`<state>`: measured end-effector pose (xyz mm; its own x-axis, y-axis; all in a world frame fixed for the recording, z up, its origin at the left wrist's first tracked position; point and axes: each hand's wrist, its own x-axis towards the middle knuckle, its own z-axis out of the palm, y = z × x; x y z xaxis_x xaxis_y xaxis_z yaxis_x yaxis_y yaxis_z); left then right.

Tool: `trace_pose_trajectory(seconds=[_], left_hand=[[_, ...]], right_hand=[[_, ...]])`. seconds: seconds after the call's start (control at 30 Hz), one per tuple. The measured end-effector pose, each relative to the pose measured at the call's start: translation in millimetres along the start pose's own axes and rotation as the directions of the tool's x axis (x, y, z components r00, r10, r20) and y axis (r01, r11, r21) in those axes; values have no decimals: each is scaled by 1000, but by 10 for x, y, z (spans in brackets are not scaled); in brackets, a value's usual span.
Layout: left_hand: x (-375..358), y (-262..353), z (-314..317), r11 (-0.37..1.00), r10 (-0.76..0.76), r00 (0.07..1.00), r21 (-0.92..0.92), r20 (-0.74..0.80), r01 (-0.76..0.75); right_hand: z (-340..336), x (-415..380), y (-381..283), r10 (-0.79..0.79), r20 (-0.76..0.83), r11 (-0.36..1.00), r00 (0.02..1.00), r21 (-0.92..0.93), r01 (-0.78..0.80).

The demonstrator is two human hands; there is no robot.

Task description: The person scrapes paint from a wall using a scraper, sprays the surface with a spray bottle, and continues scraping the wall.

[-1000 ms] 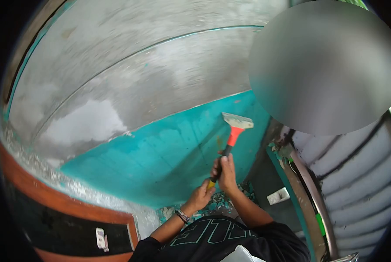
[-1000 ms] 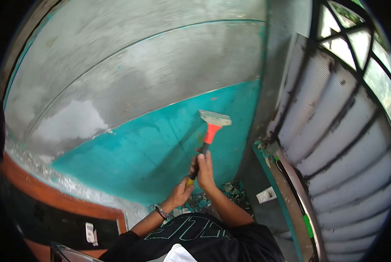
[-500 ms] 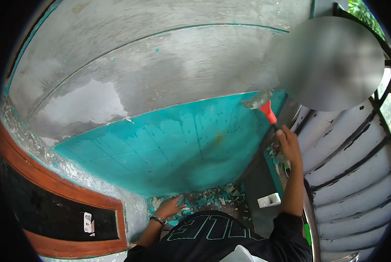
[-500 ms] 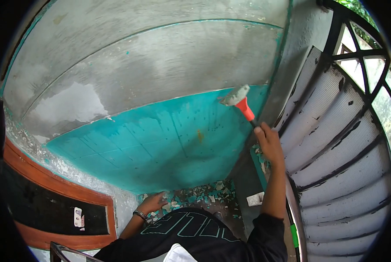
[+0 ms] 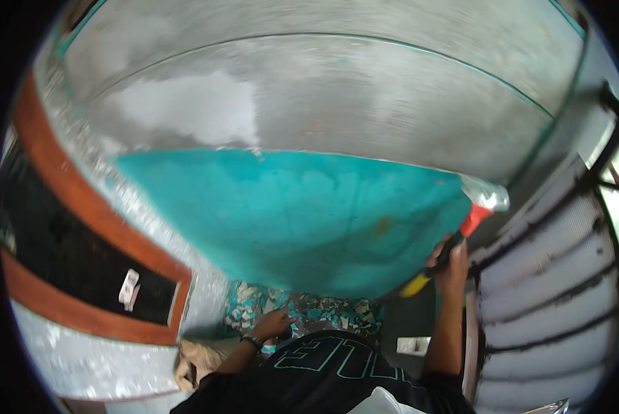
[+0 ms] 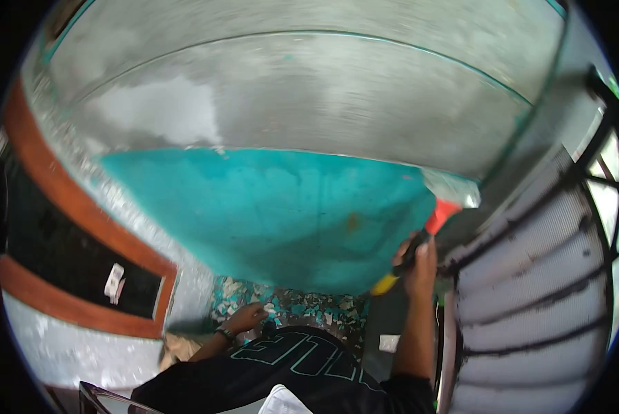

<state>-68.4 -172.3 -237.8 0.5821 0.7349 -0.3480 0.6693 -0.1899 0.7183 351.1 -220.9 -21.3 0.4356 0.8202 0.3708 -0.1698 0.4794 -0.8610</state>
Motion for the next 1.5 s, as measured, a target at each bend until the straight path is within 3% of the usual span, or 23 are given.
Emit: trace_pose_trajectory(seconds=[0.07,0.13,0.27,0.33,0.4,0.43,0.47,0.5,0.53,0.57,0.67,0.73,0.77,0.83,0.97,1.0,1.07,1.13,1.2,1.33,1.4,1.47,1.5], left_hand=[[-9,600,-23,966,142,951,-171,-274,-194],[161,852,-22,923,269,910,-185,-316,-337],[68,1573,-300,851,369,910,-323,-191,-413],[77,1611,-288,855,505,850,-47,-151,-516],[182,1597,-471,891,450,788,153,-419,-428],[244,1636,-682,911,338,740,4,-582,-413],[335,1691,-972,898,200,672,-141,-713,-416],[430,1802,-1281,882,208,431,-22,-878,-471],[475,1925,-1586,889,132,341,-41,-931,-456],[574,1970,-1861,875,164,222,38,-961,-482],[757,2248,-2327,923,68,196,-13,-978,-383],[832,2375,-2452,988,51,182,22,-982,-155],[867,2377,-2502,987,49,178,21,-983,-158],[909,2355,-2531,995,47,118,36,-992,-93],[940,2323,-2498,990,92,107,79,-990,-119],[916,2240,-2525,995,76,147,66,-986,-70],[903,1958,-2510,998,54,185,51,-981,-23],[959,1421,-2314,988,-15,65,-25,-998,-153],[945,1058,-1929,987,-109,135,-123,-985,-103],[622,679,-1143,992,-59,630,-118,-775,-53],[478,334,-715,995,-20,686,-78,-727,-54],[258,-5,-424,986,-164,812,-124,-559,114],[126,-181,-285,982,-191,824,-96,-534,165]], right_hand=[[332,-163,389,47,32,973,998,225,-53],[613,-286,572,126,63,945,990,295,-139],[648,-299,668,214,6,913,977,354,-202],[509,-324,619,195,12,935,981,300,-190],[386,-298,508,154,-35,982,987,119,-149],[280,-289,417,165,-20,979,986,124,-162],[158,-277,323,150,0,989,989,-12,-150],[96,-266,244,132,21,981,991,-147,-127],[89,-252,173,132,33,981,991,-144,-126],[83,-239,98,114,88,980,990,-176,-98],[123,-202,-48,103,211,964,972,-263,-45],[189,-150,-114,112,285,950,952,-313,-18],[235,-120,-150,109,289,949,951,-315,-14],[327,-63,-220,121,300,823,946,-563,73],[738,118,-476,183,373,709,910,-691,141],[813,194,-460,187,377,708,907,-691,142],[941,347,-435,179,493,609,851,-735,298],[1136,490,-480,133,552,528,823,-742,413],[1330,622,-504,73,634,396,770,-727,560],[1574,850,-451,131,635,253,761,-764,594],[1690,894,-438,119,649,200,752,-757,622],[1882,874,-438,125,646,162,753,-762,626],[1992,856,-439,131,643,128,755,-766,630]])
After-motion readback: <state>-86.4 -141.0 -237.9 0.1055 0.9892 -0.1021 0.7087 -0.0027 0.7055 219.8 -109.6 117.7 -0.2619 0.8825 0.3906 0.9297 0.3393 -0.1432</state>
